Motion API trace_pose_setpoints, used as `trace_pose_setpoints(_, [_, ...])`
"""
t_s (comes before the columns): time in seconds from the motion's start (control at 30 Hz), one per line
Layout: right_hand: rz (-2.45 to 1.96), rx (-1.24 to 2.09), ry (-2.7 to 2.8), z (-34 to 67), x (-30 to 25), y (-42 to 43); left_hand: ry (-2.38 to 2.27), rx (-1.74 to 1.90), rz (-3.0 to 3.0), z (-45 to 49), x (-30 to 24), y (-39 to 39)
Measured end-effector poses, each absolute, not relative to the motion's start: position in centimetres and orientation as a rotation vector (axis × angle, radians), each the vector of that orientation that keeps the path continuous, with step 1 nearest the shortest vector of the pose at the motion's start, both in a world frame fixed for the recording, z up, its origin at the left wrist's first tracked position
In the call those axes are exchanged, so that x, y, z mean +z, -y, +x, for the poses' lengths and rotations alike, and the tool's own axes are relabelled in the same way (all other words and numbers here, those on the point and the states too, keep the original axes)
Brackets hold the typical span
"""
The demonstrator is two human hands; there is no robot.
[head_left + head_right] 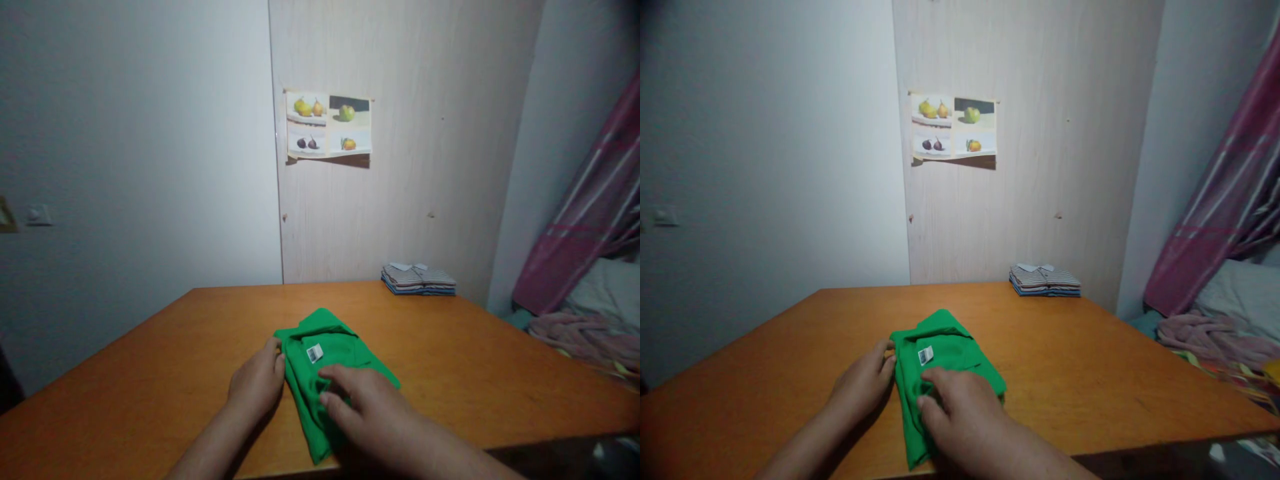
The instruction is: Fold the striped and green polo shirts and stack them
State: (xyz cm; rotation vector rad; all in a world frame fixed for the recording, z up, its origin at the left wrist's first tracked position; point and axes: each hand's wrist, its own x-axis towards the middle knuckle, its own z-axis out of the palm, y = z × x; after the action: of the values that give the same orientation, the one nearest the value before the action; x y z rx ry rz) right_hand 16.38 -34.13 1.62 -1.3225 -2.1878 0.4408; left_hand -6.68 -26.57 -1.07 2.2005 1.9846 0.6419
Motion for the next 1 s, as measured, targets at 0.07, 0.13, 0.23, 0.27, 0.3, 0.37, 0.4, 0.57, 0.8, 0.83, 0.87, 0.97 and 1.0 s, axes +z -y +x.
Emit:
trace_pose_setpoints(0.07, [-1.342, 0.402, 2.041, 18.8, 1.6, 32.0, -1.874, 0.728, 2.147, -7.0, -1.7, 28.0])
trace_pose_setpoints(0.13, [-1.413, 0.330, 1.903, 21.3, 0.9, 29.6, -1.741, 0.749, 2.089, -7.2, -2.2, 29.6])
trace_pose_setpoints(0.23, [-1.534, 0.460, 1.817, 23.7, -1.0, 26.9, -1.591, 0.748, 2.026, -6.6, -2.9, 31.4])
trace_pose_setpoints(0.27, [-1.512, 0.532, 1.833, 23.9, -1.7, 26.5, -1.559, 0.761, 2.018, -6.2, -3.1, 31.7])
trace_pose_setpoints(0.3, [-1.466, 0.587, 1.864, 24.0, -2.2, 26.4, -1.532, 0.779, 2.014, -5.7, -3.2, 31.8])
trace_pose_setpoints(0.37, [-1.390, 0.616, 1.907, 23.4, -3.0, 27.0, -1.475, 0.808, 2.003, -5.0, -3.3, 31.2])
trace_pose_setpoints(0.4, [-1.389, 0.605, 1.907, 23.0, -3.2, 27.6, -1.445, 0.812, 1.984, -4.7, -3.3, 30.7])
trace_pose_setpoints(0.57, [-1.476, 0.727, 1.815, 20.1, -3.2, 31.8, -1.347, 0.765, 1.784, -4.7, -2.5, 25.6])
trace_pose_setpoints(0.8, [-1.181, 1.351, 1.579, 20.2, -1.0, 31.8, -1.303, 0.766, 2.121, -5.5, -1.0, 17.9])
trace_pose_setpoints(0.83, [-1.175, 1.325, 1.539, 21.1, -0.3, 30.6, -1.316, 0.751, 2.161, -5.4, -0.8, 17.2])
trace_pose_setpoints(0.87, [-1.204, 1.218, 1.500, 22.2, 0.4, 29.2, -1.330, 0.742, 2.180, -5.4, -0.7, 16.5])
trace_pose_setpoints(0.97, [-1.344, 0.847, 1.474, 25.2, 1.7, 24.4, -1.361, 0.763, 2.163, -5.2, -0.7, 15.1])
trace_pose_setpoints(1.0, [-1.416, 0.776, 1.473, 25.9, 1.7, 22.9, -1.364, 0.770, 2.156, -5.3, -0.8, 14.8])
